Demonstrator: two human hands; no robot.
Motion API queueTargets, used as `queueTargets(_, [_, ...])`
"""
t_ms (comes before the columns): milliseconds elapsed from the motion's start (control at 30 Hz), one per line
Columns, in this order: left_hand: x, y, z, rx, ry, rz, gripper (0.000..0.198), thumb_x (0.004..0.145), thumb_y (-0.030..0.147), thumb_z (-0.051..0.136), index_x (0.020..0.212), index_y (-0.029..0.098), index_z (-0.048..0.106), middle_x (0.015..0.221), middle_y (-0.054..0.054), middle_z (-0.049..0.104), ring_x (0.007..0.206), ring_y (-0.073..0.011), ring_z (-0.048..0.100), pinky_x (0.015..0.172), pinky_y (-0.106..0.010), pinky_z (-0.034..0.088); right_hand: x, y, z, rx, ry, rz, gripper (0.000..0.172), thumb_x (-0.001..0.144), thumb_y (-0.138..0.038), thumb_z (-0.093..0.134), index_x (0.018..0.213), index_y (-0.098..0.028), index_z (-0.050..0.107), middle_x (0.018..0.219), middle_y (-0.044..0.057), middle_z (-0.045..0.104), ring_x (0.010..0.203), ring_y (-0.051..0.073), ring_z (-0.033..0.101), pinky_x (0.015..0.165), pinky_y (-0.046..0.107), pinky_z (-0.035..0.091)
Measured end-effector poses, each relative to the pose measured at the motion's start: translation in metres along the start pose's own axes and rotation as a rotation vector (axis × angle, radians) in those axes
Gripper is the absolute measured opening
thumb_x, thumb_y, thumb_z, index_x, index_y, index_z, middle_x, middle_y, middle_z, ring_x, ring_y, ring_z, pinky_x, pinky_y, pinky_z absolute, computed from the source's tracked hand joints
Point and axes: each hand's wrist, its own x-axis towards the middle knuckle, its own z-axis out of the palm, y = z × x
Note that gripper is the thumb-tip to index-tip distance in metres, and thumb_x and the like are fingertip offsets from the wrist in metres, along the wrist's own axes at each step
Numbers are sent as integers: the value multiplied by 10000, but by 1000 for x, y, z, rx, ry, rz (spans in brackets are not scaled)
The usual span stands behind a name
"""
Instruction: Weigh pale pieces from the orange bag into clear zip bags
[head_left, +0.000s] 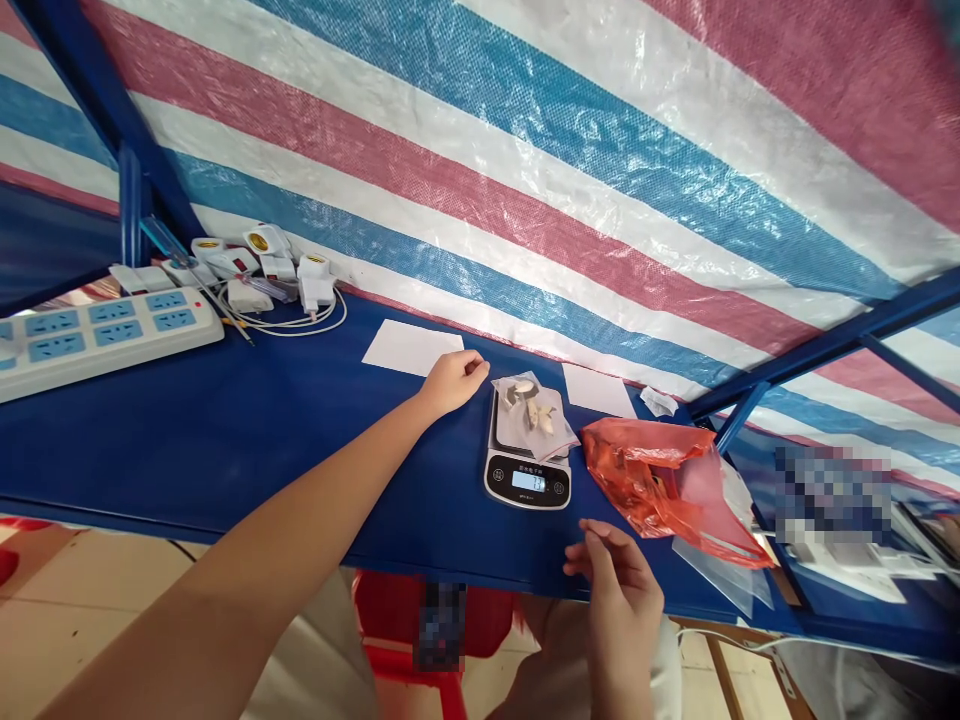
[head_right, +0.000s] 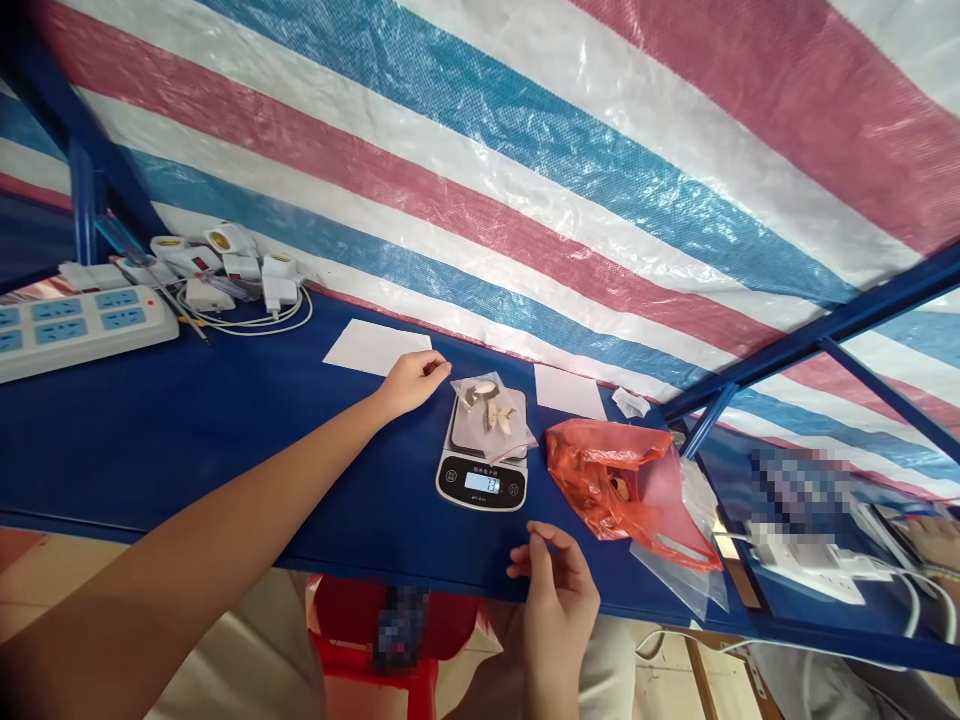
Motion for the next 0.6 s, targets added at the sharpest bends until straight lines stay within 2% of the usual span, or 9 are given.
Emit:
queueTargets(100, [0,0,0,-10,17,-10,286,899,402,538,689,213,578,636,0,562,616,-163,516,626,-320,393,4,15,-26,-34,27,-5,416,767,-534,851,979,-194,740,795,18,735,595,138,640,543,248,559])
queueTargets(200, [0,0,-1,-24,47,-21,281,897,408,543,699,212,582,644,-1,570,625,-163,522,641,-322,403,15,21,-35,-53,31,-17,441,775,-561,833,999,-195,731,775,3,712,598,140,638,558,256,564])
queueTargets(333, [0,0,-1,-40,77,-34,282,890,420,558,704,210,590,647,-5,578,624,-164,526,633,-321,407,20,19,-31,-135,-3,-29,453,771,-590,815,982,-198,732,755,3,701,581,147,627,539,264,556])
queueTargets(600, [2,-1,-1,-58,98,-34,264,882,408,562,722,205,614,635,5,555,621,-157,519,632,-311,406,16,13,-25,-201,16,-43,493,744,-628,787,958,-187,734,732,25,705,576,171,627,527,284,554])
